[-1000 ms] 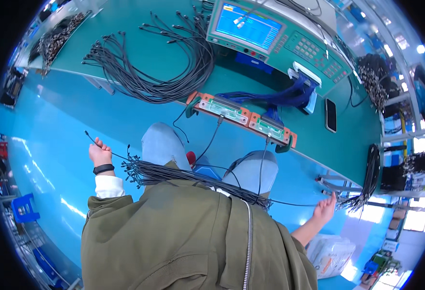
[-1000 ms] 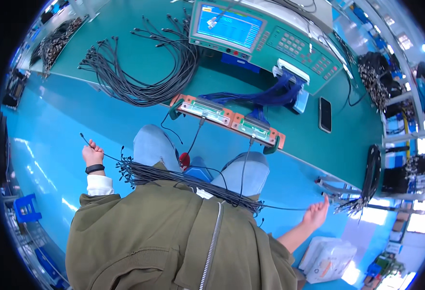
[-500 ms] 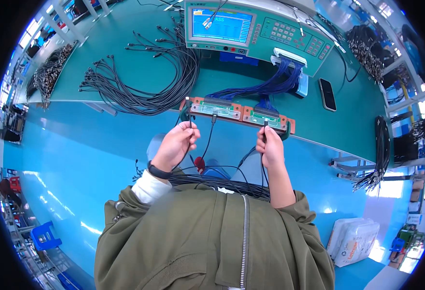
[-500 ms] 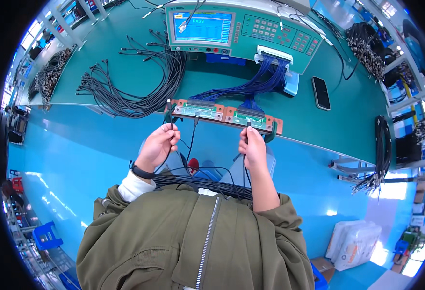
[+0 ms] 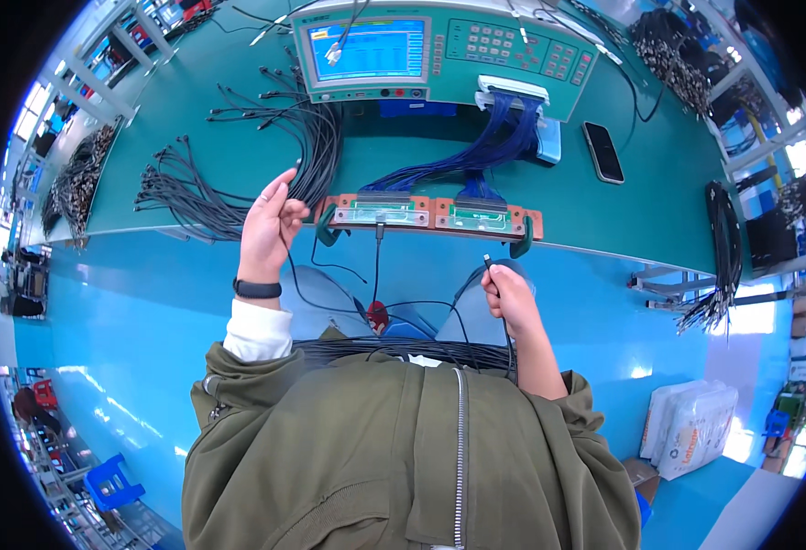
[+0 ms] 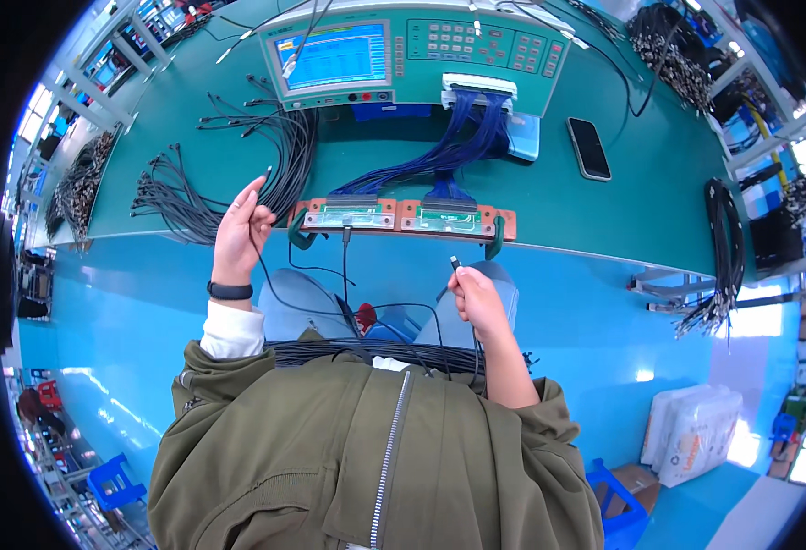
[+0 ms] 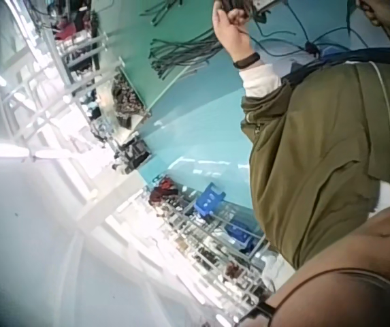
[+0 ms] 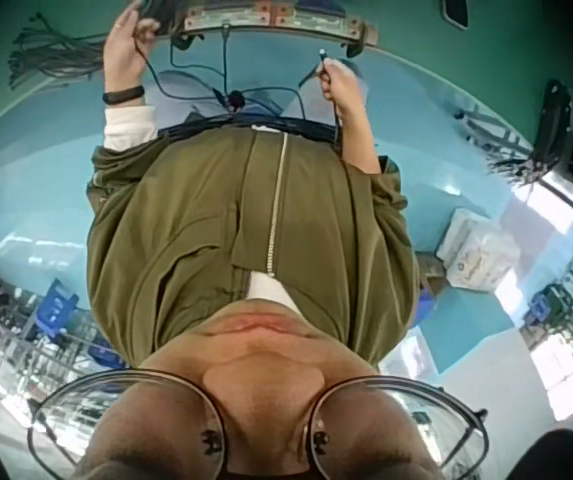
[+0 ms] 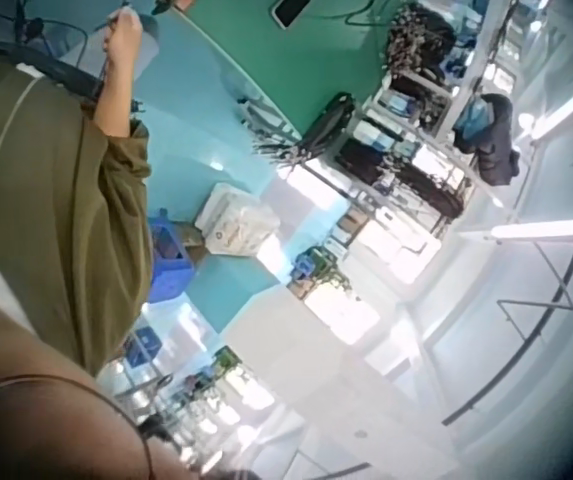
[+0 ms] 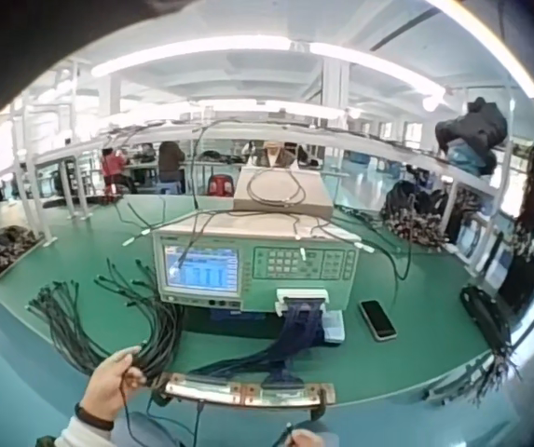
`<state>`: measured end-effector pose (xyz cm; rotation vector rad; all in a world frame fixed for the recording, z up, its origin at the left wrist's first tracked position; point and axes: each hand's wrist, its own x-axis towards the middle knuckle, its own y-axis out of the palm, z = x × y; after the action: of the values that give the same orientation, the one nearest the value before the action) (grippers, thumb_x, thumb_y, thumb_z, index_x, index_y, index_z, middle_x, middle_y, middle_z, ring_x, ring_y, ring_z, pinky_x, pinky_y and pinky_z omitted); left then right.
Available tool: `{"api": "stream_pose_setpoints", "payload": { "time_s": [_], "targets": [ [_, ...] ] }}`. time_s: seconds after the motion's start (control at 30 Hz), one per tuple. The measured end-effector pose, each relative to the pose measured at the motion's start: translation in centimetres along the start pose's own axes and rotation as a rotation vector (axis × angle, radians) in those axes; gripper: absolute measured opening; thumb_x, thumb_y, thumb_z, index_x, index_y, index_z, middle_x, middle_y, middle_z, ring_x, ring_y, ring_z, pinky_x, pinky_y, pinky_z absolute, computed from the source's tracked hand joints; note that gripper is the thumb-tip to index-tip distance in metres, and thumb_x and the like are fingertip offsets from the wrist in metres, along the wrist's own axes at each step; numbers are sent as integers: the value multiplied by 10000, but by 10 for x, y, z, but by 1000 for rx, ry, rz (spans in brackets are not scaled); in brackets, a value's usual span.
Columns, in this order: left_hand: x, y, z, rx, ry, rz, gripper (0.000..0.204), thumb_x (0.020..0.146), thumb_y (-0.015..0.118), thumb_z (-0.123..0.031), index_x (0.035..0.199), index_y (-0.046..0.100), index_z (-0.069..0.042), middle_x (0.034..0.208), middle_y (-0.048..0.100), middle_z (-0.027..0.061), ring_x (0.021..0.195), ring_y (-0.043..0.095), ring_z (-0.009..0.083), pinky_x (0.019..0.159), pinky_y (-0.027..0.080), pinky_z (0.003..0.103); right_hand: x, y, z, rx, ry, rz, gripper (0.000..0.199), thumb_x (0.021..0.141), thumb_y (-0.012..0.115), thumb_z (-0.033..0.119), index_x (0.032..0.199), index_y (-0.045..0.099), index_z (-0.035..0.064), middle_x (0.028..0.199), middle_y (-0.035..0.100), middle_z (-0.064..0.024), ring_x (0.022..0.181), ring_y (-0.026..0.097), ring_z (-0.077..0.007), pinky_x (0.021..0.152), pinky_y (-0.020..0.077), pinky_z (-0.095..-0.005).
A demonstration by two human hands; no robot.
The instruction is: Testing electronic cable harnesses by plugging them into a test board and verifying the results on a monitor screen.
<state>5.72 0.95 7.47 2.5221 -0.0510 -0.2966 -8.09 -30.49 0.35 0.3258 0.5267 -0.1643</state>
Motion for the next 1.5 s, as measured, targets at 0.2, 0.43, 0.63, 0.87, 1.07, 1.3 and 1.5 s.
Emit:
{"api": "stream_pose_setpoints", "payload": {
  "time_s": [0.2,0.43,0.63,0.87,1.07,1.3,1.5],
  "targets": [
    [-26,20,20,211,-20,-226,331,924,419,-103,1242,383,-14,654,489,-11,471,352,39,394,264,141,6,-7,4,-63,-4,9,231,929,379,209,793,496,64,607,373,29,460,267,-34,379,197,-170],
    [-43,4,67,83,-282,-9,206,932,414,-218,1064,500,-86,648,479,-35,461,298,17,389,228,137,25,11,2,50,-36,40,234,932,386,205,823,512,41,664,415,3,484,291,-37,404,240,-171],
    [-44,19,100,516,-92,-72,243,950,377,-305,903,512,-109,642,465,-32,485,322,32,430,267,161,32,19,2,141,-84,0,235,934,393,202,839,517,27,702,434,-13,497,301,-37,418,265,-173],
    [-36,36,115,393,19,-80,252,952,397,-299,856,497,-89,697,467,-7,524,343,51,476,289,179,34,15,-2,189,-73,35,230,935,391,195,820,505,32,697,430,-10,497,303,-34,419,267,-169],
    [-29,38,121,416,-46,-64,256,953,395,-272,844,494,-62,749,490,16,530,351,60,481,307,191,33,21,-3,226,-100,-4,232,942,391,202,813,493,38,699,424,-14,498,305,-36,417,259,-164],
    [-56,43,135,372,-23,-98,256,953,395,-252,843,508,-49,746,491,30,525,345,53,475,299,184,31,44,-11,311,-167,-136,254,950,385,228,811,492,45,676,399,-5,501,301,-45,428,251,-188],
    [-48,35,132,248,-161,-21,260,950,409,-240,845,521,-31,741,488,35,526,351,52,465,302,184,34,47,-4,390,-156,-125,247,949,394,219,816,491,35,695,421,-23,504,319,-53,431,279,-187]
  ]
}}
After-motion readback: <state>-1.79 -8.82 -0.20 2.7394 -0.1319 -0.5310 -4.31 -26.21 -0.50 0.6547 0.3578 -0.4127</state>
